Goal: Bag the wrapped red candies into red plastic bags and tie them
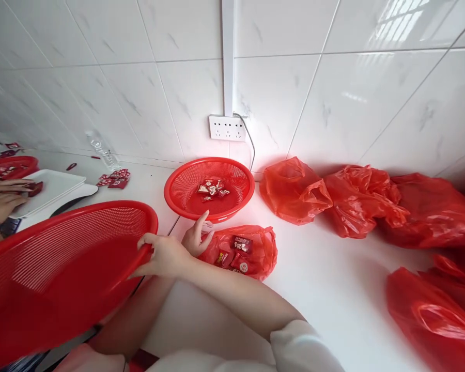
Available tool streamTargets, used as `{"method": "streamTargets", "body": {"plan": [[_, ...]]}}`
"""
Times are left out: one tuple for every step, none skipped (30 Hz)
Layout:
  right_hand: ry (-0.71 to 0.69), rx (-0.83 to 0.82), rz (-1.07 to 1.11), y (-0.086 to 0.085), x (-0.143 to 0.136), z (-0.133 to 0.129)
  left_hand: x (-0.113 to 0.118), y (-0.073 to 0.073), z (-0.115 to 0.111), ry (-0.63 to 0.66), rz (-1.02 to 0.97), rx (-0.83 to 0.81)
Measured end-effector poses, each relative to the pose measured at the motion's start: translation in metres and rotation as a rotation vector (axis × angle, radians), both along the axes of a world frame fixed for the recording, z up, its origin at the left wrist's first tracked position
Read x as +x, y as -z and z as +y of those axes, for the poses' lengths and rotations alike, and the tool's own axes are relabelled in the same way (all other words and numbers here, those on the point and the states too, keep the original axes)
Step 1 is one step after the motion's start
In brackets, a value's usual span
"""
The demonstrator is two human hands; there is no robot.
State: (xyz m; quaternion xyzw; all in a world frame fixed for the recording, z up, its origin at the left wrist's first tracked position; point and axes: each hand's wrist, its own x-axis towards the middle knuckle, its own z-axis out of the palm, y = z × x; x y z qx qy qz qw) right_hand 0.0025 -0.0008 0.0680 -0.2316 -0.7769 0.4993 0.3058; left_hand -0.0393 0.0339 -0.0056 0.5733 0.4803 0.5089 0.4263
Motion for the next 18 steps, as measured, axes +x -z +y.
{"method": "streamTargets", "body": {"plan": [[0.03, 0.021, -0.021, 0.005, -0.011, 0.004, -0.001, 0.001, 0.001, 0.008, 0.099, 0.064], [0.061, 0.047, -0.04, 0.009, -0.021, 0.008, -0.003, 0.001, 0.001, 0.014, 0.205, 0.133], [0.091, 0.067, -0.057, 0.012, -0.03, 0.012, -0.004, 0.002, 0.001, 0.017, 0.306, 0.198], [0.121, 0.082, -0.075, 0.014, -0.038, 0.016, -0.005, 0.004, 0.001, 0.017, 0.388, 0.25], [0.155, 0.09, -0.095, 0.016, -0.046, 0.02, -0.005, 0.005, 0.001, 0.015, 0.442, 0.284], [0.19, 0.093, -0.117, 0.017, -0.053, 0.024, -0.006, 0.006, 0.001, 0.012, 0.484, 0.309], [0.221, 0.09, -0.143, 0.018, -0.058, 0.027, -0.006, 0.007, 0.0, 0.009, 0.516, 0.33], [0.255, 0.089, -0.163, 0.018, -0.064, 0.03, -0.006, 0.008, 0.0, 0.006, 0.538, 0.348], [0.279, 0.085, -0.167, 0.017, -0.068, 0.033, -0.007, 0.008, 0.0, 0.005, 0.552, 0.363], [0.295, 0.082, -0.152, 0.017, -0.071, 0.034, -0.007, 0.009, 0.0, 0.003, 0.559, 0.375], [0.302, 0.078, -0.123, 0.017, -0.074, 0.035, -0.008, 0.009, 0.0, 0.002, 0.565, 0.384], [0.307, 0.075, -0.087, 0.017, -0.075, 0.036, -0.009, 0.008, 0.0, 0.008, 0.575, 0.388], [0.301, 0.067, -0.05, 0.016, -0.074, 0.035, -0.01, 0.008, 0.001, 0.019, 0.59, 0.385], [0.285, 0.054, -0.016, 0.015, -0.072, 0.033, -0.011, 0.007, 0.001, 0.037, 0.61, 0.375], [0.258, 0.04, 0.009, 0.014, -0.067, 0.03, -0.012, 0.005, 0.0, 0.053, 0.63, 0.354], [0.223, 0.034, 0.026, 0.011, -0.06, 0.026, -0.012, 0.003, -0.001, 0.055, 0.643, 0.31], [0.173, 0.033, 0.038, 0.006, -0.05, 0.022, -0.012, -0.001, -0.003, 0.035, 0.645, 0.251], [0.123, 0.039, 0.048, 0.001, -0.036, 0.016, -0.011, -0.005, -0.005, -0.002, 0.609, 0.183]]}}
